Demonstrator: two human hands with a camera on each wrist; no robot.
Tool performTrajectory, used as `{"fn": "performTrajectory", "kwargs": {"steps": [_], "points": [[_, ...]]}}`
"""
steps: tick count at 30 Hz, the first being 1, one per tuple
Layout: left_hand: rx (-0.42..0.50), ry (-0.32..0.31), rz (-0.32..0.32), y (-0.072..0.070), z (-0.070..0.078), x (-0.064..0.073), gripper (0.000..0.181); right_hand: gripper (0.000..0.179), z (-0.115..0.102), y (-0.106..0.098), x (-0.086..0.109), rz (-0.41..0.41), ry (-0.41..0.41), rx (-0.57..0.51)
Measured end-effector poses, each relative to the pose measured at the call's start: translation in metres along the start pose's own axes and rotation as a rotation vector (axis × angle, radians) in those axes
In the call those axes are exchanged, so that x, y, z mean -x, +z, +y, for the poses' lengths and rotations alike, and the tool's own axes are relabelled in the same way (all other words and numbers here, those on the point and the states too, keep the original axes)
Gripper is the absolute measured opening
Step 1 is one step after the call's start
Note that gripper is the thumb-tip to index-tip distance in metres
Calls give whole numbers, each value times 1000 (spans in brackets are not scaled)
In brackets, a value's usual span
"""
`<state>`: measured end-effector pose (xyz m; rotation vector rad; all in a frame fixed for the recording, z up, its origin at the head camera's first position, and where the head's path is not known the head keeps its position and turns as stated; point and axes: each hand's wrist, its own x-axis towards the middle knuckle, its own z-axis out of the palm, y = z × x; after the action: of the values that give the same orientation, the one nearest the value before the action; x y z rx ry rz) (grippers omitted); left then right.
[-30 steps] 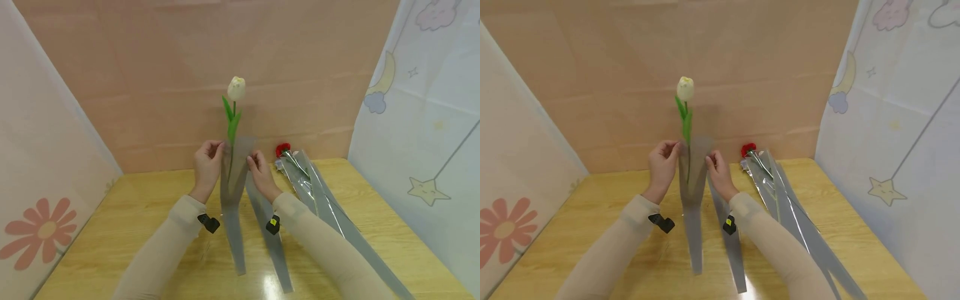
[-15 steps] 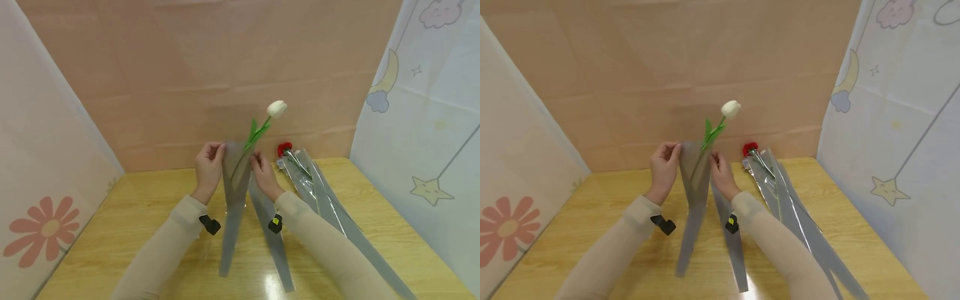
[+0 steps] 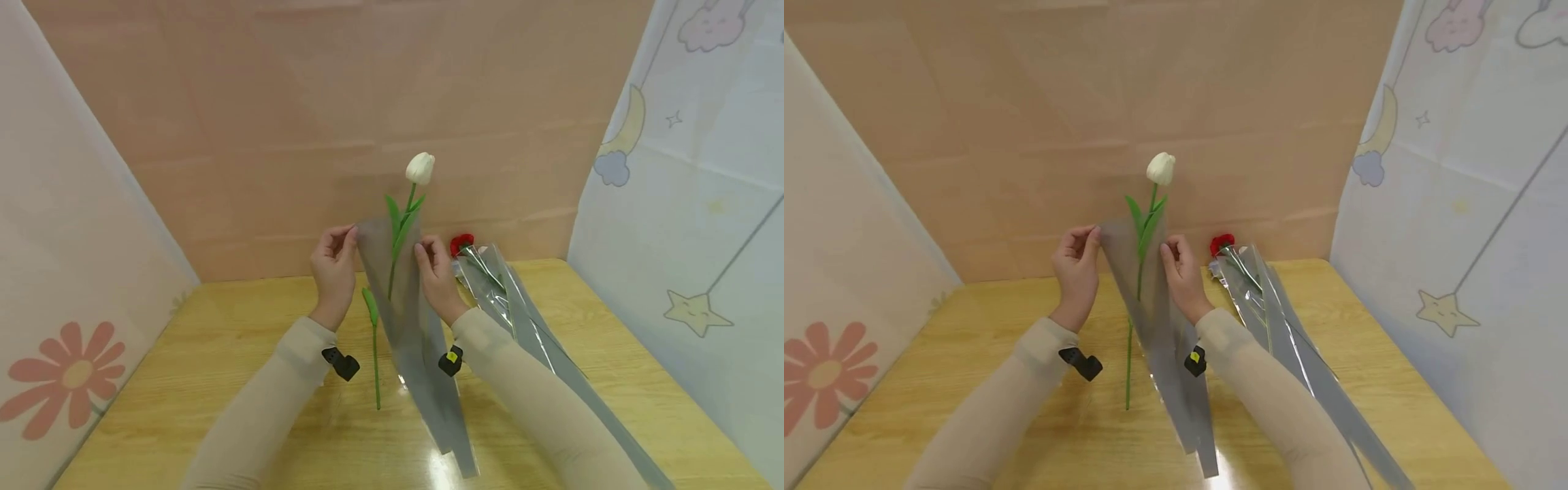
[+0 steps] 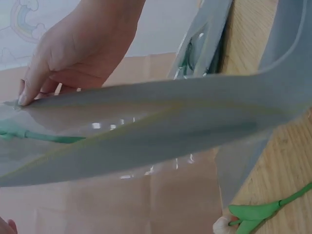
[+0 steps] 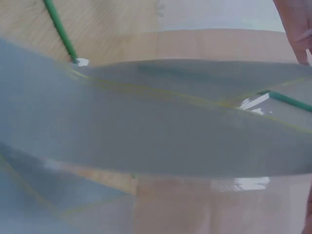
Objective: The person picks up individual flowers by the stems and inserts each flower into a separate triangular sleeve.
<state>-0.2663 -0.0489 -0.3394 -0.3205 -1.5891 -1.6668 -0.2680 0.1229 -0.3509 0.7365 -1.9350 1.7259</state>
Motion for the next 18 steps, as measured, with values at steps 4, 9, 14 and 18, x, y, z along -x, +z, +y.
{"fn": "performTrajectory", "kwargs": {"steps": [4, 9, 14, 18], "points": [[8, 31, -46, 2, 3, -2, 20, 11, -6, 3, -1, 42, -99, 23], [10, 1, -58, 2, 1, 1, 19, 10, -11, 3, 3, 48, -176, 86], [6, 11, -44, 3, -2, 1, 19, 10, -10, 0, 2, 32, -212, 128], [6, 22, -51, 5, -2, 1, 20, 7, -9, -1, 3, 33, -257, 144]]}}
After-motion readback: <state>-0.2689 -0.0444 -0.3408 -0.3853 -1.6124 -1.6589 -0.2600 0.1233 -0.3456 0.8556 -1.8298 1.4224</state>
